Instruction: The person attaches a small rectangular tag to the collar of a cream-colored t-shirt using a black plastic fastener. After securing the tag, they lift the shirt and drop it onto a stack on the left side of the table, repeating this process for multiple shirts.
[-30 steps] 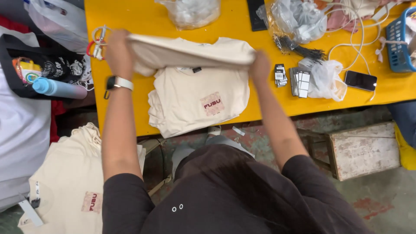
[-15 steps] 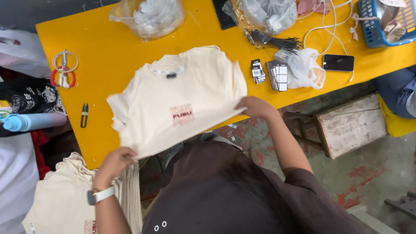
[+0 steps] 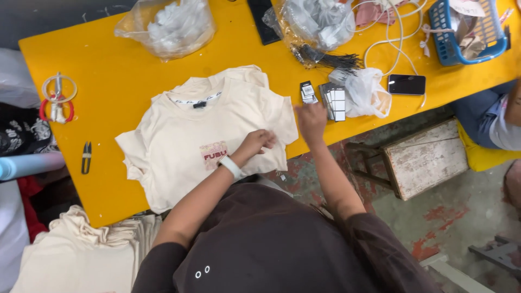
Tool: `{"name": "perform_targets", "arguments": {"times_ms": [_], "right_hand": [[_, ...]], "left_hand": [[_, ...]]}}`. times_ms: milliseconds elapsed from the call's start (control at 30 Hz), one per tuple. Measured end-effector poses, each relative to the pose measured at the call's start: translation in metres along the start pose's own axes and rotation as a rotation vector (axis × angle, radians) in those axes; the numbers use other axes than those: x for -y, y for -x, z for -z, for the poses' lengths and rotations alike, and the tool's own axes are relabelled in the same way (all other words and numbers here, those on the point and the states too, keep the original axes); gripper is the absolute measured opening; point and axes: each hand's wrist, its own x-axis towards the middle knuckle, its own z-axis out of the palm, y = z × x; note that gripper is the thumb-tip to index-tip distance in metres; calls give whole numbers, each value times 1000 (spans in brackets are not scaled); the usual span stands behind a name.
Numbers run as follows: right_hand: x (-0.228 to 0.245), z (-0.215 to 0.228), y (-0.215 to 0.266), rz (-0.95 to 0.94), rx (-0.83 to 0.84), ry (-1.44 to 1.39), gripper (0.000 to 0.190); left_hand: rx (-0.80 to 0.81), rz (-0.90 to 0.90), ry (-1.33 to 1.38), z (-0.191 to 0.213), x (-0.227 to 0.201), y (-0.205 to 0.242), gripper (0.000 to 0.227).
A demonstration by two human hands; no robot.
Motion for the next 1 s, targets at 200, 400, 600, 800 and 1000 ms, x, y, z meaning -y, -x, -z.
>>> {"name": "perform_targets", "arguments": {"times_ms": [200,400,600,800,1000], "right_hand": [[24,79,-28,116,46,-661,32],[-132,18,4,-1094,320,-255,40],[-162,1,24,-1299,275,-428,23],[-81,79,-39,-1179,357,-808,44],[-34,60,-74,-835,594,-1057,47]], "left_hand": [[-306,240,468,-27,17,-63,20],[-374,77,294,-22,21,-68,24],[-267,147,322,-47,21,-67,16],[-219,140,352,-54,-27,-74,12],[-309,155,578,-48,-58,-83,16]]}}
